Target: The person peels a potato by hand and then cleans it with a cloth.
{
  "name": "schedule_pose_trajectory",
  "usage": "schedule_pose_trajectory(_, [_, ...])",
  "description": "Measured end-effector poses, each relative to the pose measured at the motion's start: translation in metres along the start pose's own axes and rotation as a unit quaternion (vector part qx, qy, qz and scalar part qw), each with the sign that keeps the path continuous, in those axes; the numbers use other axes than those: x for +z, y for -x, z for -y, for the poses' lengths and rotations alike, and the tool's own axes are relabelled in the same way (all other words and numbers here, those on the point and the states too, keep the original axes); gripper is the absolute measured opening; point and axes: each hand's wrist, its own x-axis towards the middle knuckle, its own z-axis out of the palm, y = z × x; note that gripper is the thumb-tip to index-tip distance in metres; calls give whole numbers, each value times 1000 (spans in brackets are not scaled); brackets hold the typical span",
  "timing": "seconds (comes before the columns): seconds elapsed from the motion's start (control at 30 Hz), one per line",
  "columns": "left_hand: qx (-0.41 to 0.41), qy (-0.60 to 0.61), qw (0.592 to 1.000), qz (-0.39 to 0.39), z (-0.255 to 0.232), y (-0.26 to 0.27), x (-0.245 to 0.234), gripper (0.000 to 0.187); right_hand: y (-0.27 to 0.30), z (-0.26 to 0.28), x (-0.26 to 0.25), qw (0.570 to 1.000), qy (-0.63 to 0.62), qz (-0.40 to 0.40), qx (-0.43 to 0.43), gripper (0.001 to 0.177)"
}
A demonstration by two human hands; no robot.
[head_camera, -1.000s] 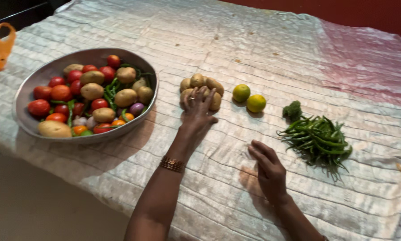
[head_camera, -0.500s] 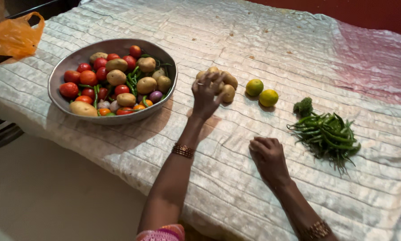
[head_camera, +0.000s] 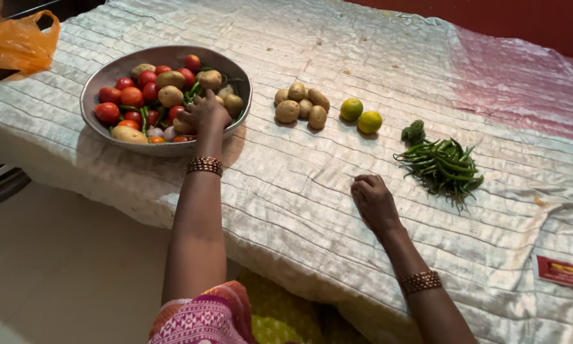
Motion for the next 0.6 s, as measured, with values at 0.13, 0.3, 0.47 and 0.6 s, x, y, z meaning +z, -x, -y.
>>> schedule_pose_trajectory(0.13, [20, 10, 998, -65, 2, 2, -2, 79, 5, 1, 0, 1000, -5, 7, 26, 5])
schedule_pose_trajectory(0.3, [95, 140, 950, -261, -1, 9, -3, 58, 21, -2, 1, 1000, -19, 14, 17, 21])
schedule_pose_trajectory(0.47, [334, 290, 812, -381, -29, 49, 26, 61, 26, 8, -7, 999, -23, 9, 44, 22])
schedule_pose_trajectory(0.6, [408, 591, 692, -69, -80, 171, 111, 39, 36, 16, -17, 975, -128, -5, 180, 21])
